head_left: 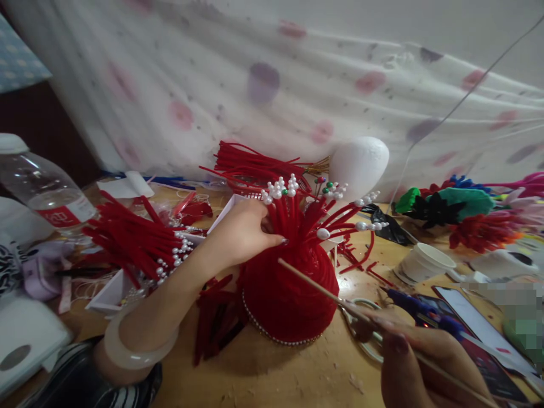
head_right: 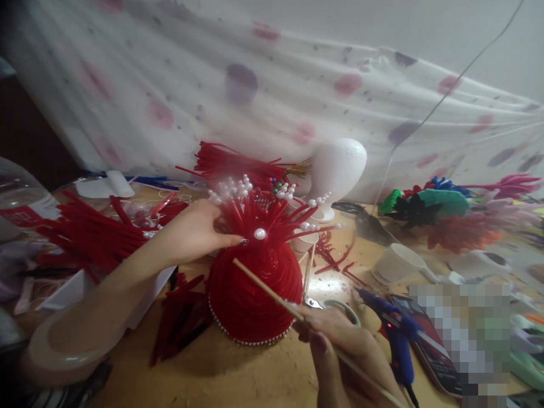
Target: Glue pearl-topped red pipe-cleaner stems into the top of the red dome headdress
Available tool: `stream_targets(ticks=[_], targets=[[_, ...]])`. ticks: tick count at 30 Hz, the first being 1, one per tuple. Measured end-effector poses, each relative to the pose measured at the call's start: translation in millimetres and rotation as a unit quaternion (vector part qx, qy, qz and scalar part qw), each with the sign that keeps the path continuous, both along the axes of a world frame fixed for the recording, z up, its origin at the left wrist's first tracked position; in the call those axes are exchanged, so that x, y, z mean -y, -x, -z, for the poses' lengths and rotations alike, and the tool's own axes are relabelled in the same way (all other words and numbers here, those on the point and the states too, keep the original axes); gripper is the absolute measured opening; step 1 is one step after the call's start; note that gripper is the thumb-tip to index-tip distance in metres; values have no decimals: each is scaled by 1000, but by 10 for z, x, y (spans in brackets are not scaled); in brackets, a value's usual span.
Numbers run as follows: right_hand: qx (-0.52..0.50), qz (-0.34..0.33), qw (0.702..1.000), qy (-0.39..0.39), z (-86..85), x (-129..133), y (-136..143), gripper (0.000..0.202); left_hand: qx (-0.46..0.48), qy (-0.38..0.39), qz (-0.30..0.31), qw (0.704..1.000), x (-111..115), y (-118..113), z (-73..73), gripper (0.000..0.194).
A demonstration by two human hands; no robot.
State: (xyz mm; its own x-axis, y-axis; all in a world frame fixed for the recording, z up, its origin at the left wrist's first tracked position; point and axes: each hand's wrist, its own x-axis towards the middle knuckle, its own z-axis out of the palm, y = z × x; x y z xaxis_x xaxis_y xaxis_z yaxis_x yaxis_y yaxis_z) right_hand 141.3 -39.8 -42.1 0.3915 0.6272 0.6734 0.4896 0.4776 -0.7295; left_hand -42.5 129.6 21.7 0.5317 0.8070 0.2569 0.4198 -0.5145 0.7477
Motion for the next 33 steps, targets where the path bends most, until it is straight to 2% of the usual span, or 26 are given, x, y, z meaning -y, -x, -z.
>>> stream_targets(ticks=[3, 6, 11, 17, 23, 33], targets=[[-29, 32, 999, 29, 20, -105, 26, 7, -6, -6, -8, 1000, -1, -3, -8, 7], [-1, 15, 997, 74, 44, -150, -16, 10, -3, 6, -9, 1000, -3, -7, -6, 7], [29, -11, 997, 74, 11, -195, -103, 10, -13, 7, -16, 1000, 8, -7, -12, 8], [25, 10, 996, 81, -47, -254, -62, 17, -21, 11, -22, 999, 37, -23, -51, 18], [24, 18, 996, 79, -31, -279, -63, 19, -18, 6, -14, 1000, 54, -20, -47, 13], [0, 53, 994, 100, -60, -461, -86, 43, -25, -2, -9, 1000, 39, -24, -56, 14]])
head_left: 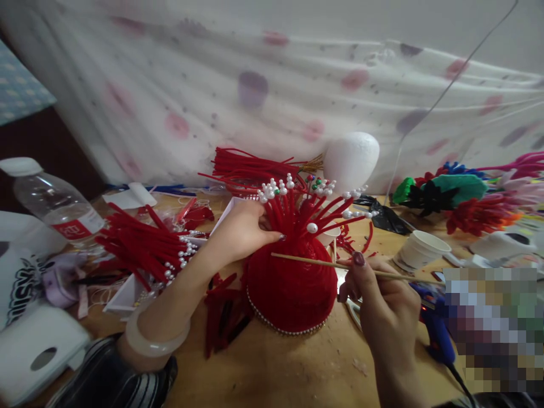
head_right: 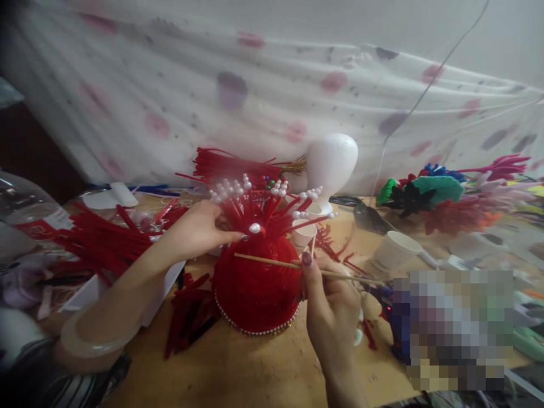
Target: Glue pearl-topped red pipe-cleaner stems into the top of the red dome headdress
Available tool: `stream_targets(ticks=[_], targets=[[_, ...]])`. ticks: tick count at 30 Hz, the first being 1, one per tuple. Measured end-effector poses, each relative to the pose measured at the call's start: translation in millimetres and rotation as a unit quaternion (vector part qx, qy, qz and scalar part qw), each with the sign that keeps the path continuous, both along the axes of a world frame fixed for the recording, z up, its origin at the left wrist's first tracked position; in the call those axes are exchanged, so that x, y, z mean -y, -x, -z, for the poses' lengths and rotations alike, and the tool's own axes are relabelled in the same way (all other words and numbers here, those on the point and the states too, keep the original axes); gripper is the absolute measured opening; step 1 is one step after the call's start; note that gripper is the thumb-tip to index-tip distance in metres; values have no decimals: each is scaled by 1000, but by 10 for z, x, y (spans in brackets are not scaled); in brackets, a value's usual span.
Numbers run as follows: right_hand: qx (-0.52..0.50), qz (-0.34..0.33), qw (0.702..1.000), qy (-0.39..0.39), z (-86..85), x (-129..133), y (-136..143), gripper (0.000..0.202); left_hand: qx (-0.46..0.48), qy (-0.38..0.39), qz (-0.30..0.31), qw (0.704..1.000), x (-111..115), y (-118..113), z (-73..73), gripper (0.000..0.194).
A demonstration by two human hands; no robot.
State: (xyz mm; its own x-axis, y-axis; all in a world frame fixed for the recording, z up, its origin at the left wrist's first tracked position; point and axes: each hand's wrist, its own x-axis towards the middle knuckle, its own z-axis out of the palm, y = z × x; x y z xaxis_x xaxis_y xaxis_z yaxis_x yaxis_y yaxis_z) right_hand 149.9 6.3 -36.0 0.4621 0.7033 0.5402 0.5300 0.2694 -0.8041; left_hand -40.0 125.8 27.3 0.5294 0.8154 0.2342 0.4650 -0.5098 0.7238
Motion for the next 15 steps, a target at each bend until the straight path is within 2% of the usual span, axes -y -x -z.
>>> stream_targets(ticks=[3, 10, 15], targets=[[19, -6, 1000, 17, -26, -4, 8, 51, -4, -4, -3, 1000, -2, 9, 6, 8], [24, -7, 999, 43, -146, -18, 9, 50, 8, -12, 8, 1000, -3, 19, 18, 5], [-56, -137, 983, 113, -137, -20, 47, 51, 19, 11, 13, 1000, -2, 26, 18, 5]])
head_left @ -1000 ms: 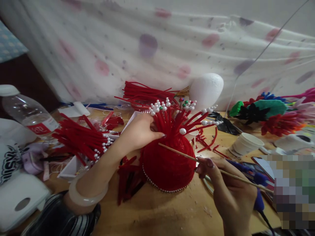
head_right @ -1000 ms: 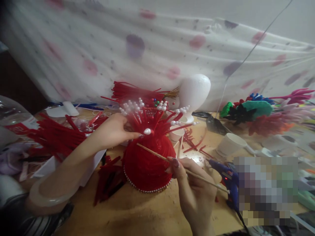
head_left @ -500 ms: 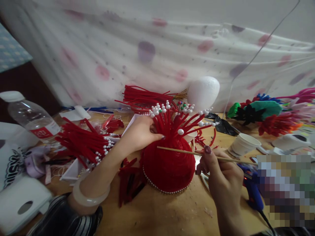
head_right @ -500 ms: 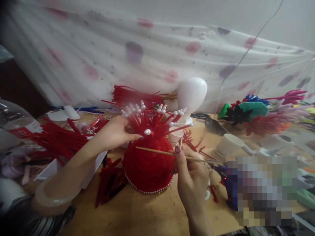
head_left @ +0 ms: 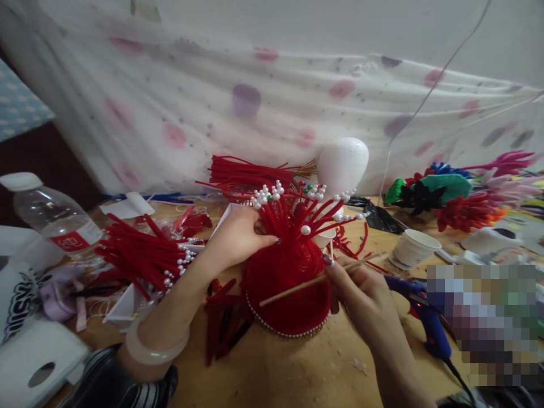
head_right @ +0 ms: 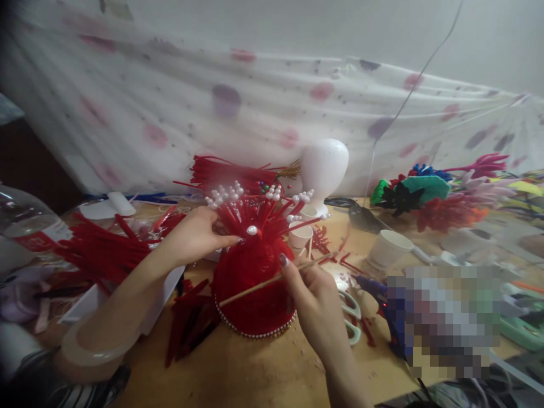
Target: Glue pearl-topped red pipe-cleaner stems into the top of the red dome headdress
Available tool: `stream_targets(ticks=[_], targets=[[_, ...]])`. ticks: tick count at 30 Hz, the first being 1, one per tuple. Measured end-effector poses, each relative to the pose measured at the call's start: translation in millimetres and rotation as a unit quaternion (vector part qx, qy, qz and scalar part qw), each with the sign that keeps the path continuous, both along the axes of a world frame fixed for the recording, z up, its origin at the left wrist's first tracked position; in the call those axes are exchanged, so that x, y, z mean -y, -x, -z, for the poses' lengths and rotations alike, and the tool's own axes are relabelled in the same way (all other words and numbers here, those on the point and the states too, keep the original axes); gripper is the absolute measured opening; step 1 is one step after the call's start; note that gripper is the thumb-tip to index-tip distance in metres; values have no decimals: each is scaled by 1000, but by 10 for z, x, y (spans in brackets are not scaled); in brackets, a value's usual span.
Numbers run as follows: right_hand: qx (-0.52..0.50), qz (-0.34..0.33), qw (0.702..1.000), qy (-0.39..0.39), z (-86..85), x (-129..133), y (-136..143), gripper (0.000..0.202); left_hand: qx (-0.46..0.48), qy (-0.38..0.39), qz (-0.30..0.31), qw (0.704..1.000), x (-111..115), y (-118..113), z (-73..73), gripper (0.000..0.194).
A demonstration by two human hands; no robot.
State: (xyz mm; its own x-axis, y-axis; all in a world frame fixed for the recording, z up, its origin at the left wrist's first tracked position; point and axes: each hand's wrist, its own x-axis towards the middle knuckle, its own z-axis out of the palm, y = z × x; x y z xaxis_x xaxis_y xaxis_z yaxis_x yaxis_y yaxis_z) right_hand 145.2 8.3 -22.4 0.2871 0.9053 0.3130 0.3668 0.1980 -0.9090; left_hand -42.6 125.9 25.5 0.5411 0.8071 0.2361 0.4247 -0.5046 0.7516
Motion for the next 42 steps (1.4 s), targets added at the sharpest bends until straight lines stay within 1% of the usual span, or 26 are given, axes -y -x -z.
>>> stream_targets(ticks=[2, 4, 7, 9, 11, 13, 15, 18, 19, 21, 23, 25, 28, 30, 32, 34, 36, 38, 40, 42], targets=[[-53, -38, 998, -10, 37, 35, -5, 49, 0, 2, 3, 1000, -2, 3, -1, 7], [-89, -55, 993, -49, 62, 93, -30, 42, 5, 6, 9, 1000, -8, 8, 3, 10], [-88, -22, 987, -129, 64, 200, -68, 25, 38, 38, 36, 998, -30, 32, 15, 15], [-65, 4, 985, -160, 57, 264, -76, 21, 63, 74, 62, 993, -55, 68, 19, 18], [-44, 15, 984, -174, 58, 308, -72, 22, 57, 101, 71, 991, -85, 123, 15, 19], [-19, 23, 983, -183, 71, 332, -69, 22, 16, 118, 54, 991, -114, 192, 10, 18], [11, 30, 982, -187, 90, 341, -76, 21, -48, 143, 49, 987, -133, 260, 10, 24], [45, 38, 983, -174, 123, 344, -107, 21, -139, 176, 78, 971, -135, 327, 20, 35], [49, 43, 984, -168, 136, 346, -120, 22, -154, 176, 82, 969, -130, 334, 22, 36], [50, 55, 984, -161, 162, 352, -145, 23, -160, 164, 70, 971, -115, 327, 23, 31], [47, 60, 983, -167, 187, 360, -159, 23, -143, 169, 56, 974, -103, 301, 17, 26], [32, 70, 982, -171, 200, 367, -154, 23, -113, 200, 51, 972, -97, 268, 8, 24], [3, 85, 983, -164, 185, 372, -119, 22, -35, 248, 50, 967, -95, 221, -6, 21], [2, 89, 981, -173, 159, 368, -93, 21, 22, 255, 45, 966, -93, 193, -10, 17], [26, 82, 978, -188, 135, 356, -76, 21, 69, 247, 32, 966, -88, 168, -9, 15], [64, 56, 975, -207, 123, 335, -72, 19, 93, 231, 23, 968, -86, 149, -3, 15], [116, 15, 968, -220, 123, 308, -78, 19, 89, 216, 20, 972, -86, 133, 6, 14], [165, -10, 960, -226, 129, 286, -87, 19, 75, 191, 9, 979, -87, 114, 13, 14], [194, -21, 954, -226, 137, 279, -90, 19, 71, 165, -3, 984, -87, 89, 18, 17], [204, -22, 953, -223, 149, 293, -84, 20, 70, 143, -2, 987, -89, 64, 23, 20]])
